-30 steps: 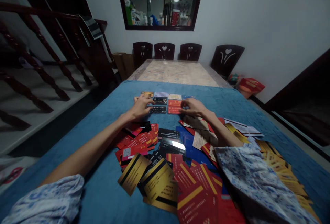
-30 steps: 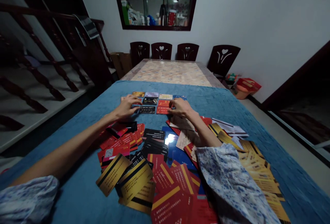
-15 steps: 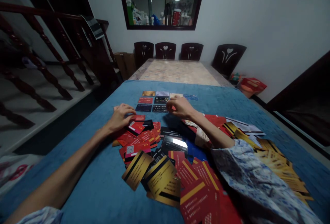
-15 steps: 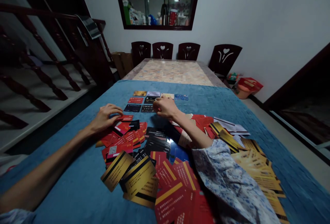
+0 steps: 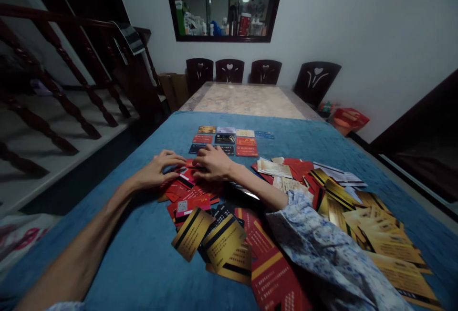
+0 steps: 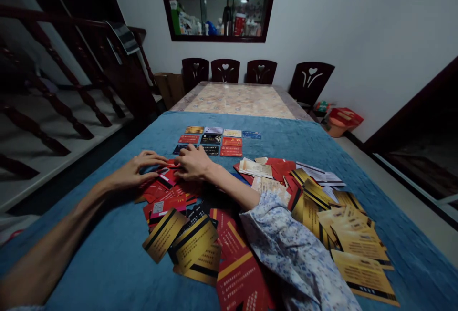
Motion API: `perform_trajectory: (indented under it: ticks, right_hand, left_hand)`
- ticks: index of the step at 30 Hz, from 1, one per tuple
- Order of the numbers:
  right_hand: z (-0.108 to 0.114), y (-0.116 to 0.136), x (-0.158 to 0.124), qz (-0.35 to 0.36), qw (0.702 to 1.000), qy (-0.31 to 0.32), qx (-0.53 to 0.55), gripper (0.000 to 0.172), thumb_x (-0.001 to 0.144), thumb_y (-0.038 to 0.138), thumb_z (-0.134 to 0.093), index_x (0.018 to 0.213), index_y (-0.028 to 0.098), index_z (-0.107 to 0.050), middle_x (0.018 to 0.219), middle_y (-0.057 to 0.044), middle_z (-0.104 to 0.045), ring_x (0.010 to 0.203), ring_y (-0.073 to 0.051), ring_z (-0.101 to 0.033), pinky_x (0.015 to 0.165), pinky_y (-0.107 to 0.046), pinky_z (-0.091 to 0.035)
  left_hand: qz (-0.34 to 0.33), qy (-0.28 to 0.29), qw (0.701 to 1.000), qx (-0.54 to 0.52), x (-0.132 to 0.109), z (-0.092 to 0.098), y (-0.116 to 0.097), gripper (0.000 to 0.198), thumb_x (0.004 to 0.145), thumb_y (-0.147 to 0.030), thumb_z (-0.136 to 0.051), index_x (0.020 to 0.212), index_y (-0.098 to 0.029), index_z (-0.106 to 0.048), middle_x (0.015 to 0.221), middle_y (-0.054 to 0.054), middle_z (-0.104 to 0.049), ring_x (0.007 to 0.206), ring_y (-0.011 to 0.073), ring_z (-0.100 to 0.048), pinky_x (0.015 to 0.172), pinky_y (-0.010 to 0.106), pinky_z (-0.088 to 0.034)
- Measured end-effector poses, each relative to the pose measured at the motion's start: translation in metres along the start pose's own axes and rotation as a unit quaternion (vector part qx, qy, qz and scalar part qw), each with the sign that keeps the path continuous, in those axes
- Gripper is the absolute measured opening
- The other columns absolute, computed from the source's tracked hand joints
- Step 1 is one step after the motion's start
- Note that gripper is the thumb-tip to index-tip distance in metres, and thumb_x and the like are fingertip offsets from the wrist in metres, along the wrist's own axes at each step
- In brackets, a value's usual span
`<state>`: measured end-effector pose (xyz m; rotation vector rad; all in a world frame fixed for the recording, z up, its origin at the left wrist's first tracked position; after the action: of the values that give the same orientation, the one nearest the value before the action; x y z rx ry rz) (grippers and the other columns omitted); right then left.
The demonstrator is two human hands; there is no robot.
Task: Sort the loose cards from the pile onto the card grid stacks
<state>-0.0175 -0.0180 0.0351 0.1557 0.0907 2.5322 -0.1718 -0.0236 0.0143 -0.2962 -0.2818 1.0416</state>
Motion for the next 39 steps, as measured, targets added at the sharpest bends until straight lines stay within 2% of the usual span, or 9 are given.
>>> perform_trajectory:
  ticks: [6, 11, 17, 22, 28, 34, 39]
  right_hand:
    - [-0.009, 0.016, 0.010, 0.023, 1.000, 0.016, -0.012, 0.052, 0.093, 0.059, -0.058, 0.128, 0.021, -0.066, 0.125, -0.015, -0.064, 0.116, -0.032, -0.046, 0.092, -0.046, -0.039]
    - [-0.016, 0.020, 0.010, 0.021, 0.999, 0.043, -0.008, 0.061, 0.088, 0.068, -0.060, 0.120, 0.018, -0.069, 0.127, -0.017, -0.063, 0.117, -0.034, -0.046, 0.092, -0.048, -0.039]
    - [-0.018, 0.020, 0.009, 0.022, 0.999, 0.042, -0.007, 0.065, 0.085, 0.070, -0.062, 0.122, 0.018, -0.069, 0.125, -0.017, -0.063, 0.116, -0.035, -0.047, 0.091, -0.048, -0.040]
    - [-0.017, 0.024, 0.008, 0.025, 0.999, 0.044, -0.014, 0.057, 0.086, 0.065, -0.062, 0.119, 0.019, -0.070, 0.124, -0.016, -0.062, 0.114, -0.033, -0.048, 0.091, -0.047, -0.041]
    - [-0.013, 0.031, 0.006, 0.036, 0.998, 0.044, -0.021, 0.040, 0.087, 0.051, -0.064, 0.109, 0.018, -0.072, 0.119, -0.015, -0.064, 0.111, -0.030, -0.050, 0.090, -0.043, -0.041]
    - [-0.015, 0.033, 0.007, 0.051, 0.998, 0.039, -0.019, 0.043, 0.085, 0.055, -0.066, 0.109, 0.020, -0.073, 0.113, -0.013, -0.065, 0.109, -0.030, -0.052, 0.090, -0.042, -0.041]
    - [-0.017, 0.031, 0.009, 0.059, 0.997, 0.039, -0.014, 0.039, 0.085, 0.047, -0.067, 0.112, 0.020, -0.072, 0.110, -0.013, -0.067, 0.106, -0.029, -0.054, 0.088, -0.039, -0.041]
  left_hand:
    - [0.010, 0.055, 0.998, -0.012, -0.004, -0.008, 0.011, 0.042, 0.086, -0.036, -0.064, 0.127, -0.026, -0.068, 0.142, 0.008, -0.061, 0.136, 0.0305, -0.039, 0.116, 0.055, -0.031]
    - [0.019, 0.071, 0.997, -0.022, -0.006, -0.009, 0.012, 0.046, 0.085, -0.037, -0.066, 0.130, -0.028, -0.066, 0.146, 0.007, -0.058, 0.138, 0.0306, -0.038, 0.116, 0.054, -0.030]
    - [0.013, 0.080, 0.996, -0.029, -0.006, -0.011, 0.008, 0.047, 0.085, -0.036, -0.065, 0.131, -0.028, -0.066, 0.143, 0.009, -0.060, 0.137, 0.0303, -0.041, 0.115, 0.053, -0.032]
    - [-0.014, 0.067, 0.997, -0.027, -0.006, -0.008, 0.006, 0.046, 0.085, -0.040, -0.067, 0.130, -0.028, -0.067, 0.138, 0.008, -0.063, 0.131, 0.0291, -0.046, 0.115, 0.047, -0.035]
    - [-0.010, 0.065, 0.998, -0.007, -0.007, -0.007, 0.010, 0.049, 0.085, -0.042, -0.067, 0.131, -0.028, -0.066, 0.135, 0.008, -0.062, 0.129, 0.0289, -0.046, 0.114, 0.044, -0.036]
    - [-0.016, 0.074, 0.997, -0.001, -0.008, -0.007, 0.007, 0.046, 0.086, -0.045, -0.066, 0.131, -0.032, -0.068, 0.131, 0.007, -0.063, 0.125, 0.0294, -0.045, 0.112, 0.046, -0.036]
    - [-0.018, 0.074, 0.997, -0.013, -0.007, -0.006, 0.005, 0.042, 0.087, -0.046, -0.067, 0.126, -0.033, -0.071, 0.131, 0.007, -0.063, 0.126, 0.0292, -0.045, 0.112, 0.046, -0.037]
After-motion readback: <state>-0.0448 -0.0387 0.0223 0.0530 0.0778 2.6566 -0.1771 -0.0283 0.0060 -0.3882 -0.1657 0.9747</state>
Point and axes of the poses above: each hand's wrist, its own x-axis towards the middle knuckle, its own z-axis out of the back of the hand, y = z × x, the point moved 8 cm from there along x, towards the middle knuckle
